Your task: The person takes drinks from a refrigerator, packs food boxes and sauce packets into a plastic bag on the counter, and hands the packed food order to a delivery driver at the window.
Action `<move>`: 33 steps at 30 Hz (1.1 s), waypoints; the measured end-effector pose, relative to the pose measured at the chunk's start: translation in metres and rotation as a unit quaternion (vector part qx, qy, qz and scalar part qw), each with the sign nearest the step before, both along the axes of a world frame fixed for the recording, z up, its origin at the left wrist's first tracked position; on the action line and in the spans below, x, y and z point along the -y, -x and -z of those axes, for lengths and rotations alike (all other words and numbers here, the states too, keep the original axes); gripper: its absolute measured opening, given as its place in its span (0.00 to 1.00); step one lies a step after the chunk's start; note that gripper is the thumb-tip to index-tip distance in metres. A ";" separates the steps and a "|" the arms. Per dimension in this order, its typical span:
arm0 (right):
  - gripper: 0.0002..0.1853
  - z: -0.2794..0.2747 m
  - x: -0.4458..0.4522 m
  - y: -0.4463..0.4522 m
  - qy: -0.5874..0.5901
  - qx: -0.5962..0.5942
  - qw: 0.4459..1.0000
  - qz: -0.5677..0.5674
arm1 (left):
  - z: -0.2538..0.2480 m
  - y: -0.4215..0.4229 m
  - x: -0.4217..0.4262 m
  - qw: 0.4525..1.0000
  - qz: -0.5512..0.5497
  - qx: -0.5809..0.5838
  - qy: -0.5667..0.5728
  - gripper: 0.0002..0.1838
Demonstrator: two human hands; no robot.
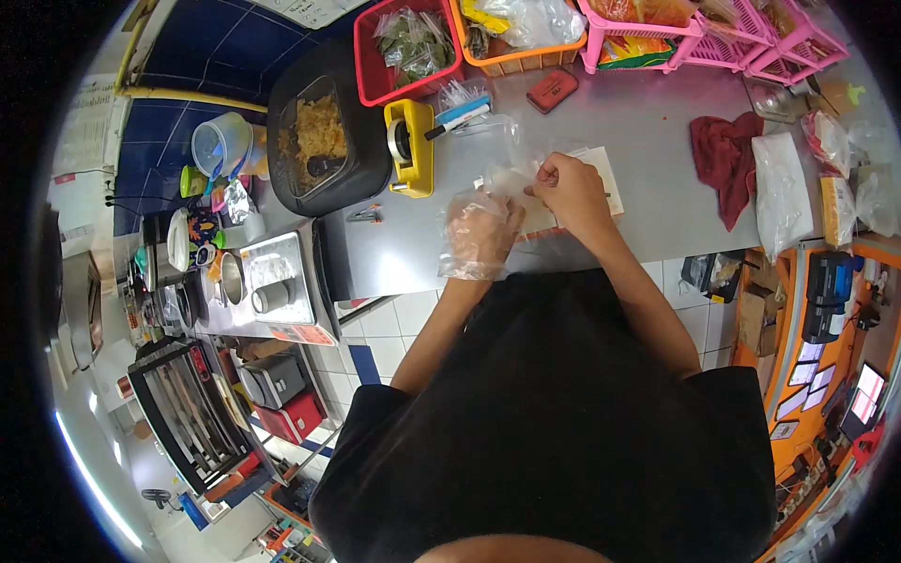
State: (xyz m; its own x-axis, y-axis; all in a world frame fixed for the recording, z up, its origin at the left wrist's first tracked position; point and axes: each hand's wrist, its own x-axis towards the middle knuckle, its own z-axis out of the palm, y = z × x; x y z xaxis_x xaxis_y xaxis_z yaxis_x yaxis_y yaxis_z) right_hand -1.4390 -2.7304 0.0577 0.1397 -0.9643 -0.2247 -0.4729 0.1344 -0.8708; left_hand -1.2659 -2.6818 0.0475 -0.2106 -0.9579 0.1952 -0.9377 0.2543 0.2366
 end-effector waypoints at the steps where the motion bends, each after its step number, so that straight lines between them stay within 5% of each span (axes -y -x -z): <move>1: 0.11 0.000 0.001 -0.002 0.000 0.000 1.000 0.012 | 0.000 0.001 0.002 1.000 0.002 0.000 0.002 0.13; 6: 0.12 0.003 0.001 -0.007 -0.016 0.022 0.999 0.043 | 0.005 0.001 0.009 0.993 0.096 -0.048 0.044 0.07; 13: 0.10 0.021 0.009 0.017 -0.161 0.238 0.958 -0.013 | 0.011 -0.012 0.017 0.960 0.171 -0.169 0.140 0.07; 15: 0.12 0.022 0.014 0.024 -0.185 0.272 0.943 -0.041 | 0.000 -0.014 0.016 0.953 0.168 -0.240 -0.080 0.04; 20: 0.15 0.026 0.028 0.040 -0.313 0.370 0.873 -0.048 | 0.026 -0.016 0.023 0.961 0.206 -0.186 -0.015 0.08; 24: 0.15 0.026 0.023 0.035 -0.262 0.333 0.902 -0.084 | 0.023 -0.013 0.022 0.960 0.210 -0.175 0.059 0.15; 31: 0.13 0.032 0.014 0.021 -0.193 0.259 0.946 -0.029 | 0.029 -0.007 0.023 0.959 0.178 -0.215 0.053 0.12; 33: 0.12 0.034 0.012 0.017 -0.176 0.255 0.951 -0.016 | 0.026 -0.002 0.020 0.960 0.093 -0.265 -0.006 0.09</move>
